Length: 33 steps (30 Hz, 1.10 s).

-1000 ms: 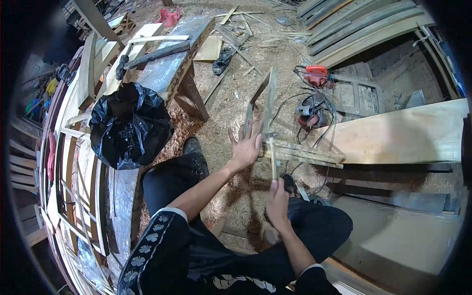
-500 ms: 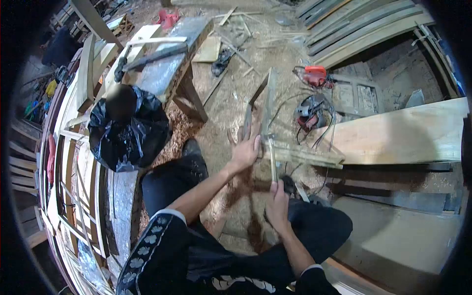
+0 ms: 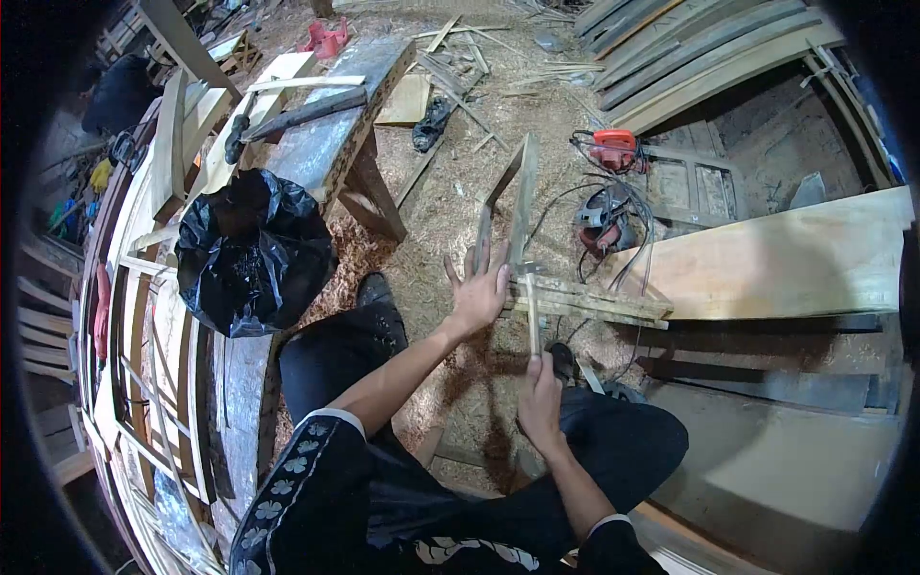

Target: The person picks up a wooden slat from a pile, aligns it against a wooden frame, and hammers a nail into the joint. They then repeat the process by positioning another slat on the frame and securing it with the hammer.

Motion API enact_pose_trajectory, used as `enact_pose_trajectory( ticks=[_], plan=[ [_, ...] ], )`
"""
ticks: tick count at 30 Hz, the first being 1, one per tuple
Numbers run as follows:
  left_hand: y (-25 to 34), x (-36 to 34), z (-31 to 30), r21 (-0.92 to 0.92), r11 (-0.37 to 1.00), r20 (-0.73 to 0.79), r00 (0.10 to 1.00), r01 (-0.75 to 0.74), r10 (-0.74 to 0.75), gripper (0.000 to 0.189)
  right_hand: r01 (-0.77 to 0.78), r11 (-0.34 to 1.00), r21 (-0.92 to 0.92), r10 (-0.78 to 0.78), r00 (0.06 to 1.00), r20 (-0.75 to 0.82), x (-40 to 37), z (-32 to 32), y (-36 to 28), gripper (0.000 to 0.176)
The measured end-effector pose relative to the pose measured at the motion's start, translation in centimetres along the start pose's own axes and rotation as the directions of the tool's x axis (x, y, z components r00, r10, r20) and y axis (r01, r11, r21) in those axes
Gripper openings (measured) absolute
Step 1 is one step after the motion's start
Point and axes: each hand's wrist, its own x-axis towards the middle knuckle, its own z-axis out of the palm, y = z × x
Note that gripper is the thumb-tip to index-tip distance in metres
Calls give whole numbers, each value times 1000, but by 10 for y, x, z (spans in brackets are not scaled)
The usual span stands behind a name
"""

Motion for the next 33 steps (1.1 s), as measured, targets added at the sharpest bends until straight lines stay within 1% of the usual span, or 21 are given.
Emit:
enact_pose_trajectory(
  ticks=[2, 3, 5, 8, 9, 12, 13, 14, 16, 17, 18, 20, 21, 22, 24, 27, 28, 30, 31, 32, 33],
  plan=[
    [0, 4, -2, -10, 1000, -8, 1000, 7, -7, 55, 170, 985, 26, -163, 969, -187, -1, -2, -2, 31],
    [-1, 0, 1, -15, 1000, 10, 1000, 8, -8, 55, 165, 986, 24, -158, 970, -183, -1, -1, -1, 31],
    [-3, 0, 3, -9, 1000, 7, 1000, 0, 0, 55, 6, 999, 45, -5, 1000, -29, 2, -1, 2, 31],
    [1, 4, -4, -6, 1000, 21, 1000, 0, 0, 55, -17, 1000, 17, 17, 1000, -7, 1, -2, 1, 30],
    [0, 4, -4, 4, 1000, 18, 1000, 0, 0, 55, 67, 997, 32, -64, 993, -98, 0, -1, -1, 29],
    [-2, 0, 0, 3, 1000, 35, 999, 10, -11, 55, 22, 1000, 15, -21, 996, -89, -1, -3, -8, 28],
    [0, 0, -1, -7, 1000, 32, 999, 13, -13, 55, -64, 994, -84, 68, 997, 47, 5, -1, 0, 28],
    [1, -1, 2, -6, 1000, 33, 999, 6, -5, 55, -66, 994, -81, 70, 997, 40, 2, -1, 2, 28],
    [-2, 2, 3, 46, 999, 3, 1000, 6, -6, 55, 68, 998, 14, -67, 995, -67, 2, 0, -2, 29],
    [-3, 2, 6, 22, 1000, -5, 1000, 6, -6, 55, 149, 987, 52, -138, 976, -168, 0, 1, -5, 31],
    [-5, 2, 7, 20, 1000, 1, 1000, 11, -11, 55, 143, 988, 50, -133, 978, -162, 2, 1, -5, 31],
    [-5, 1, 8, -14, 1000, -42, 999, -27, 27, 55, -2, 999, -35, 1, 1000, -31, 3, 1, -1, 30],
    [-4, -1, 10, -13, 999, -39, 999, -33, 33, 55, -15, 996, -88, 16, 1000, 12, 7, 2, 3, 30],
    [-5, 0, 9, -7, 1000, -22, 999, -23, 23, 55, -12, 997, -82, 13, 1000, 6, 6, 4, 4, 30],
    [-5, 4, 6, -11, 1000, -17, 1000, 3, -3, 55, 110, 994, 0, -109, 987, -119, 3, 1, 3, 31],
    [-2, -2, 5, -16, 1000, 12, 1000, -4, 4, 55, 61, 994, -87, -67, 995, -74, 2, 0, -1, 32],
    [-2, -2, 6, -4, 1000, -1, 1000, -6, 6, 55, 56, 995, -83, -63, 995, -79, 1, -1, 0, 32],
    [-4, 4, 3, 12, 1000, -32, 999, -8, 8, 55, -8, 996, -91, 7, 1000, -10, 5, -3, -1, 32],
    [-4, 5, 4, 14, 1000, -31, 999, -9, 9, 56, 57, 998, -2, -57, 997, -56, 2, -5, -5, 34],
    [-5, 2, 7, 17, 1000, -17, 1000, -12, 12, 56, 58, 998, -4, -58, 997, -50, 1, -3, -5, 34],
    [-5, 1, 8, 0, 1000, -20, 1000, -4, 4, 55, 83, 996, 12, -81, 991, -102, -1, -1, -4, 34]
  ],
)
